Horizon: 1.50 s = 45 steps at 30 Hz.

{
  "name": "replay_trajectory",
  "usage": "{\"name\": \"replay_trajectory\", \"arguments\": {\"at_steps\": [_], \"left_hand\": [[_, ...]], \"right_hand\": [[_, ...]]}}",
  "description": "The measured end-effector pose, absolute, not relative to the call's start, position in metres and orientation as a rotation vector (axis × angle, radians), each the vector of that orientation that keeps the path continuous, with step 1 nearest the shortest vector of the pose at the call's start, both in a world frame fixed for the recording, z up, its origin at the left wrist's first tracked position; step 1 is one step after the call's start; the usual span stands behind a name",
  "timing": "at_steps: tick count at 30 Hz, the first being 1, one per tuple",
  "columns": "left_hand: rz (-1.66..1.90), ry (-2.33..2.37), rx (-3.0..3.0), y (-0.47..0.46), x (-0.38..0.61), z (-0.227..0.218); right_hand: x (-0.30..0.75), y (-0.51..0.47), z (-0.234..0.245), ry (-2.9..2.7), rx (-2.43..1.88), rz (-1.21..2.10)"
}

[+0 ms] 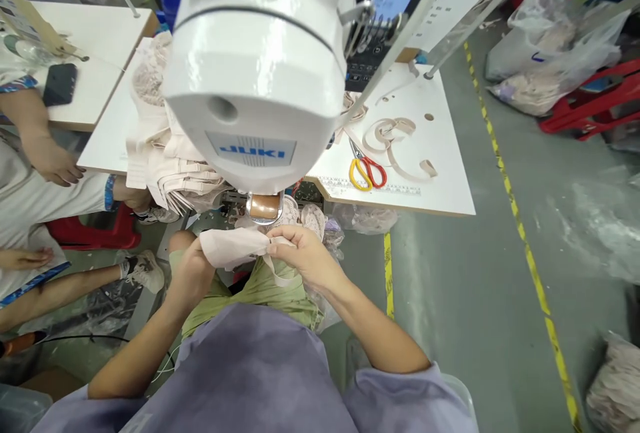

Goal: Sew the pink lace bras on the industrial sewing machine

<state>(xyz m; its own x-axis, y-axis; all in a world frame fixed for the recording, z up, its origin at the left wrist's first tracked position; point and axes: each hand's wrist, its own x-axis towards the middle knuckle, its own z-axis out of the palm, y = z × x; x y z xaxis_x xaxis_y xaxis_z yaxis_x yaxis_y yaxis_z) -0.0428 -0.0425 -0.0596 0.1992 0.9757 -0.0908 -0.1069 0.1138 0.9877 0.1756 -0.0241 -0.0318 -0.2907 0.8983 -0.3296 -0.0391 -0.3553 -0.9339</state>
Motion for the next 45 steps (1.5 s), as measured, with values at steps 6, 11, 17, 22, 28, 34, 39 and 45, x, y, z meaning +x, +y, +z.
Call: {"name": "replay_trajectory", "arguments": {"at_steps": [6,11,17,22,28,34,39,45], "left_hand": [[1.080,0.905,1.115,-0.053,-0.027,-0.074],[1.162,0.893,1.611,-0.023,-0.051,-0.071],[0.729,0.722,2.344,0.036,-0.062,-0.062],[0.633,0.654,2.526,0.055,-0.060,-0.069],[0.656,0.669,2.629,0.053,-0.061,-0.062],[0.681,0.890,2.536,0.030,-0.048,-0.046],[0.748,0.946,2.618,0.016,-0.039,-0.047],[0.716,1.063,2.741,0.009,-0.031,-0.044]], "right_hand": [[0.184,0.007,0.021,-1.479,-1.118,1.913],[0.185,0.032,0.044,-2.111,-1.366,1.253],[0.184,0.037,0.041,-2.260,-1.449,0.852],[0.185,0.038,0.040,-2.275,-1.435,0.865],[0.189,0.037,0.039,-2.239,-1.420,0.922],[0.197,0.022,0.006,-2.091,-1.395,0.604],[0.200,0.021,-0.013,-2.024,-1.370,0.586],[0.199,0.026,-0.009,-1.952,-1.324,0.657]]}}
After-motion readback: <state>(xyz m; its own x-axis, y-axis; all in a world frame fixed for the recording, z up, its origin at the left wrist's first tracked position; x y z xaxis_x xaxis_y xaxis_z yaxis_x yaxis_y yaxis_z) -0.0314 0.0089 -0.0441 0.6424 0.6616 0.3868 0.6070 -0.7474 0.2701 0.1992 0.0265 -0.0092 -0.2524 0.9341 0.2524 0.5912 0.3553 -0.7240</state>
